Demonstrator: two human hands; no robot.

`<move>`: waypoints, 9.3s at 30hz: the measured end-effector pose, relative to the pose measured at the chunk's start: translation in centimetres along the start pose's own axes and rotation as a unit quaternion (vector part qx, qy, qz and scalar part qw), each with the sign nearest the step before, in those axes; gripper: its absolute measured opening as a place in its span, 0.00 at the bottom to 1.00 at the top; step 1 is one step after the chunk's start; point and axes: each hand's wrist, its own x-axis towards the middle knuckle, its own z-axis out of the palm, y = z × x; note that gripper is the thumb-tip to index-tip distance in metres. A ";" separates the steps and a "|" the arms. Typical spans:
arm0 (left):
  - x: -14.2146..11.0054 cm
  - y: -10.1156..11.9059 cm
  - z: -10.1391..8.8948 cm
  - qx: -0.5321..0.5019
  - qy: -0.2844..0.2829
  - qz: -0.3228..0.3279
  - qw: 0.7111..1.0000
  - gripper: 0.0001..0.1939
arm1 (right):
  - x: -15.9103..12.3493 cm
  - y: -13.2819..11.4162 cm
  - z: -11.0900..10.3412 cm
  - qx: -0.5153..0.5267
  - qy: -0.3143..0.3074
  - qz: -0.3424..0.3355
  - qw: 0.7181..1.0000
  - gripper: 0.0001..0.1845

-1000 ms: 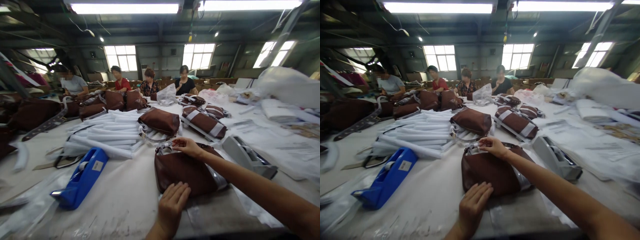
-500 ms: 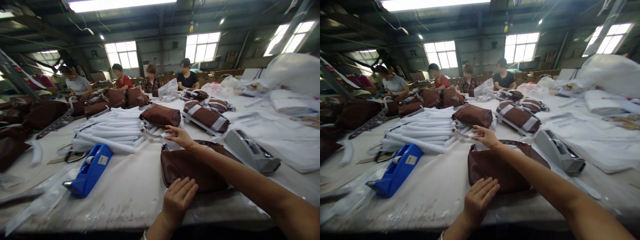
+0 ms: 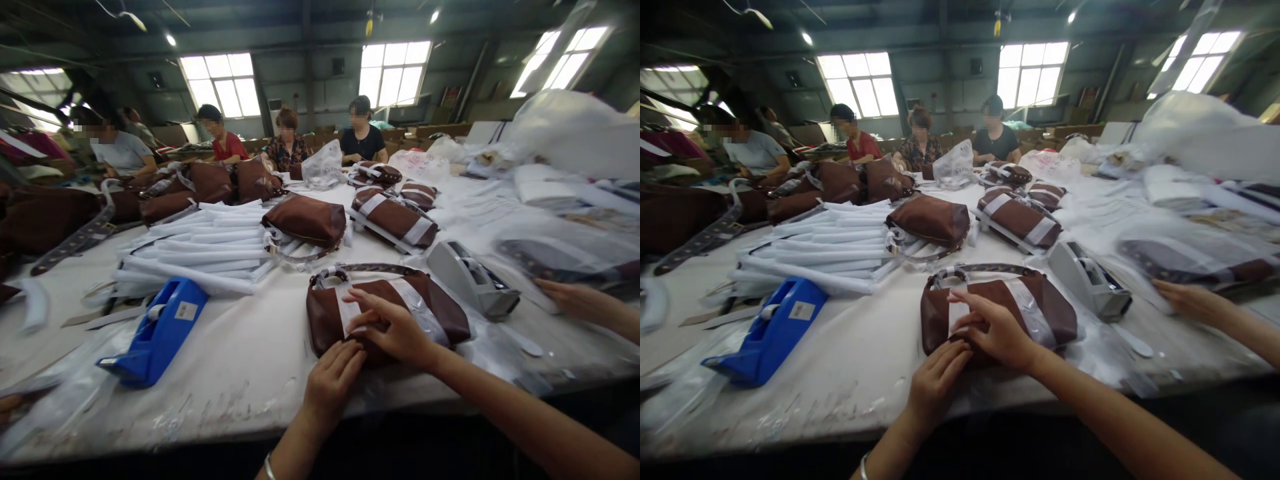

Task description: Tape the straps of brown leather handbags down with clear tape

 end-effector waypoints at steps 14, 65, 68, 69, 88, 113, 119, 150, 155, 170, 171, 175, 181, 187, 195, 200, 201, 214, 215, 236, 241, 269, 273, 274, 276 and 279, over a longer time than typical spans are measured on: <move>-0.2 0.1 -0.2 -0.010 -0.059 -0.030 0.998 0.24 | -8.7 0.8 1.8 -0.190 0.039 -0.102 0.976 0.24; -0.7 -2.6 0.1 0.037 -0.015 0.071 0.997 0.18 | 12.5 4.4 -2.9 -0.412 -0.281 0.108 0.860 0.33; -0.7 -2.6 0.0 0.004 -0.029 0.065 0.997 0.16 | 12.2 4.4 -1.6 -0.403 -0.256 0.085 0.874 0.29; -0.7 -2.6 0.0 -0.007 -0.035 0.065 0.997 0.16 | 12.1 4.4 -1.1 -0.405 -0.243 0.079 0.878 0.28; -0.8 -2.1 -0.5 -0.016 -0.005 0.036 0.999 0.17 | -3.3 2.0 -0.3 -0.433 -0.116 -0.136 0.883 0.27; -1.2 -2.3 -0.4 -0.019 -0.021 -0.024 0.999 0.24 | -3.4 1.0 0.2 -0.290 -0.008 -0.176 0.941 0.07; -1.3 -2.4 -0.4 -0.045 -0.037 -0.017 0.998 0.27 | -4.6 0.3 0.1 -0.291 0.013 -0.213 0.932 0.09; -1.2 -2.7 -0.3 -0.019 -0.068 0.001 0.997 0.24 | -5.3 0.4 1.1 -0.368 0.046 -0.170 0.913 0.21; -0.8 -2.6 -0.5 -0.027 -0.056 -0.013 0.998 0.27 | -5.0 2.4 1.8 -0.432 0.032 -0.116 0.894 0.29; 0.5 -1.9 -3.0 -0.136 -0.194 -0.096 0.967 0.18 | -5.3 3.0 2.4 -0.463 0.000 -0.073 0.883 0.34; 0.5 -2.1 -3.0 -0.137 -0.187 -0.087 0.969 0.14 | -5.1 2.8 2.0 -0.451 -0.013 -0.073 0.889 0.34; -0.2 -3.0 -2.2 -0.127 -0.160 -0.060 0.977 0.13 | -5.1 2.3 0.1 -0.393 -0.085 -0.096 0.911 0.38; -0.5 -3.3 -2.1 -0.118 -0.149 -0.023 0.982 0.09 | -6.4 1.7 -0.8 -0.308 -0.103 -0.131 0.937 0.32; -0.2 -3.2 -2.5 -0.122 -0.162 -0.026 0.979 0.10 | -5.9 1.6 0.5 -0.341 -0.041 -0.102 0.934 0.31; 0.3 -1.8 -2.5 -0.127 -0.147 -0.111 0.975 0.19 | -6.2 4.4 3.8 -0.490 0.030 -0.088 0.867 0.33; -0.5 -1.9 -1.1 -0.050 -0.106 -0.074 0.990 0.22 | -6.4 4.2 4.2 -0.503 0.050 -0.082 0.859 0.32; -0.6 -2.0 -1.0 -0.043 -0.103 -0.059 0.992 0.22 | -6.7 3.9 4.0 -0.493 0.046 -0.091 0.864 0.31; -0.7 -2.2 -1.2 -0.036 -0.101 -0.014 0.994 0.22 | -12.2 4.4 3.5 -0.361 -0.079 -0.215 0.904 0.19; -0.6 -2.2 -1.2 -0.034 -0.100 -0.011 0.994 0.22 | -11.9 4.4 3.6 -0.351 -0.062 -0.221 0.908 0.17; 0.1 -1.9 -0.8 0.056 -0.100 -0.019 0.993 0.13 | -9.0 1.9 2.4 -0.365 -0.049 -0.296 0.881 0.12; 0.1 -2.0 -0.8 0.041 -0.080 -0.011 0.996 0.09 | -6.9 1.7 1.6 -0.365 -0.016 -0.294 0.883 0.15; -0.8 -1.8 -2.0 0.017 -0.101 0.013 0.995 0.18 | -0.8 2.9 1.2 -0.365 0.097 -0.072 0.923 0.03; -1.1 -1.6 -1.8 0.028 -0.090 -0.008 0.996 0.21 | -3.0 2.8 -4.5 -0.440 0.146 -0.079 0.882 0.12; -1.2 -1.7 -1.6 0.028 -0.084 -0.008 0.996 0.22 | -3.8 2.8 -7.0 -0.465 0.171 -0.065 0.866 0.13; -1.7 -2.0 -1.3 0.024 -0.075 0.001 0.997 0.25 | -5.5 2.7 -12.6 -0.512 0.235 -0.017 0.826 0.14; -2.2 -2.4 -0.9 0.018 -0.068 0.014 0.997 0.26 | -7.6 2.9 -20.4 -0.529 0.326 0.126 0.774 0.17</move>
